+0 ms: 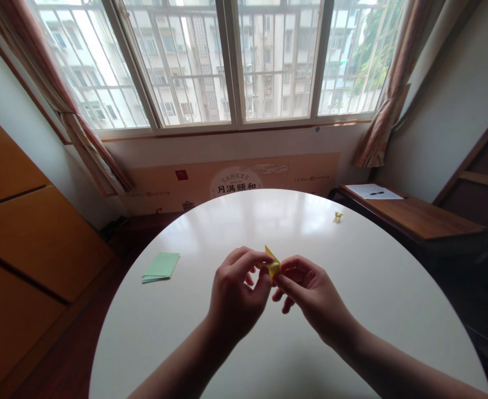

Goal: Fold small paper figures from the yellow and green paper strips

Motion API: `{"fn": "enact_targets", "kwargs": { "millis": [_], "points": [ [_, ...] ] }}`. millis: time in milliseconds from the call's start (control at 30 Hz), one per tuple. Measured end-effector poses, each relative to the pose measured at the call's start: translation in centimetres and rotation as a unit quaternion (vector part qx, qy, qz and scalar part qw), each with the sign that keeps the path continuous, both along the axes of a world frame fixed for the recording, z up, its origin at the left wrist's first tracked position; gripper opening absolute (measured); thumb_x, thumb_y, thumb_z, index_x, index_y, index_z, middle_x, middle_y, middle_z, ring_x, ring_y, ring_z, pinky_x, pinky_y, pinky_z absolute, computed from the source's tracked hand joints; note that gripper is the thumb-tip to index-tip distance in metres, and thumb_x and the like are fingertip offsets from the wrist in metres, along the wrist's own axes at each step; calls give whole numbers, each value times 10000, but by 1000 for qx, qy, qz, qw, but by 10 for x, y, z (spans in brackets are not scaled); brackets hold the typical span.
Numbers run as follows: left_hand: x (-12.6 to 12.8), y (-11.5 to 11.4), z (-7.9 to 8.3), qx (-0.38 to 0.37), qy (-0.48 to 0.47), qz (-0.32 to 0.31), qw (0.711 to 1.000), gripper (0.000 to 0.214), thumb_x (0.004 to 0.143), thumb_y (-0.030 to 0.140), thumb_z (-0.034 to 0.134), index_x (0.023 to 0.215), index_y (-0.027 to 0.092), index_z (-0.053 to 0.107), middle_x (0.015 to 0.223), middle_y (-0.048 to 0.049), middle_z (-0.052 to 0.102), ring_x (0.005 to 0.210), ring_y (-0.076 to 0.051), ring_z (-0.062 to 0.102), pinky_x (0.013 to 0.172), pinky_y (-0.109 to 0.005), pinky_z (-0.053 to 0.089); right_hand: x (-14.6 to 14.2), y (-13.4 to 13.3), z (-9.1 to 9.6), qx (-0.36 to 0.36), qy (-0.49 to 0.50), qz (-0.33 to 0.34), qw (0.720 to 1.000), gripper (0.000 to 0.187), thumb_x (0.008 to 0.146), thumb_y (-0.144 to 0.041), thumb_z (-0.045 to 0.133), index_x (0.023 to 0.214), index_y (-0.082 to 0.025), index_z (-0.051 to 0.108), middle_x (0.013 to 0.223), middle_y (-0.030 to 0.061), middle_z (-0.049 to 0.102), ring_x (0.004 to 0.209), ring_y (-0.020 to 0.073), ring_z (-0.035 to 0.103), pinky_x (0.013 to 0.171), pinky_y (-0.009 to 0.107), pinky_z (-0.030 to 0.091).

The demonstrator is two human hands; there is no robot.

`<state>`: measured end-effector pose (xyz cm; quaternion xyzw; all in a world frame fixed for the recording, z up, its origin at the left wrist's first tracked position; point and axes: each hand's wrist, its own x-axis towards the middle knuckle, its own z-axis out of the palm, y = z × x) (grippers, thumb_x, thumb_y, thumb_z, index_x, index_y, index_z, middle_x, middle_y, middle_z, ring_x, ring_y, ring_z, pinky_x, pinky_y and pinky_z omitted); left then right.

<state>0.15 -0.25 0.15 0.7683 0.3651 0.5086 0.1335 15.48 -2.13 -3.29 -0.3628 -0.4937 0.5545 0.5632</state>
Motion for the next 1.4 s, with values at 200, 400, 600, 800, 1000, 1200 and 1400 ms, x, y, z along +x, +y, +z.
{"fn": "enact_targets", "kwargs": {
  "millis": [200, 400, 600, 800, 1000, 1200, 1400],
  "points": [
    [-1, -1, -1, -12, -10, 3, 1000, 262, 770, 4, 537, 824, 191, 713, 826, -26, 673, 677, -134, 636, 519, -213, 497, -1, 0, -1, 4, -21, -10, 1000, 295, 810, -455, 768, 874, -194, 647, 756, 39, 714, 636, 184, 678, 461, 241, 492],
    [-5, 2, 1, -4, 20, 7, 1000, 249, 760, 25, 565, 876, 201, 698, 850, -21, 677, 668, -130, 611, 507, -205, 496, 0, 2, -2, -11, -27, -16, 999, 325, 798, -483, 768, 883, -193, 649, 776, 57, 732, 650, 198, 686, 469, 249, 488],
    [-10, 4, 0, -24, 85, 11, 996, 239, 764, 67, 574, 931, 221, 647, 771, 9, 690, 597, -135, 605, 557, -247, 505, 1, 2, -1, -11, -37, -26, 999, 302, 805, -466, 762, 867, -194, 647, 771, 55, 730, 650, 191, 683, 474, 245, 485],
    [-11, 4, -1, 36, 136, 39, 989, 220, 745, 72, 579, 897, 220, 637, 753, -3, 706, 642, -170, 637, 578, -267, 499, 1, 1, 1, -16, -35, -20, 999, 276, 815, -437, 760, 851, -195, 633, 763, 49, 720, 657, 184, 676, 490, 244, 493],
    [-12, 4, 0, 44, 142, 7, 989, 182, 764, 69, 577, 855, 214, 637, 765, 6, 724, 664, -164, 654, 591, -252, 502, 1, 0, 1, -8, -19, 4, 1000, 297, 808, -424, 768, 954, -203, 634, 837, 43, 686, 745, 204, 679, 477, 242, 522],
    [-12, 5, 0, 20, 136, 20, 990, 172, 776, 81, 594, 848, 218, 668, 730, 18, 718, 615, -143, 638, 569, -228, 481, 3, 0, 2, 8, -31, 21, 999, 379, 834, -436, 734, 1121, -198, 673, 992, 96, 708, 824, 225, 684, 454, 220, 523],
    [-13, 4, 2, 8, 150, 22, 988, 177, 777, 83, 593, 840, 226, 675, 700, 36, 710, 578, -125, 614, 565, -219, 449, 4, 3, 1, 8, -55, -10, 998, 421, 892, -548, 620, 1060, -179, 733, 890, 99, 718, 783, 225, 667, 413, 219, 514]
  ]
}}
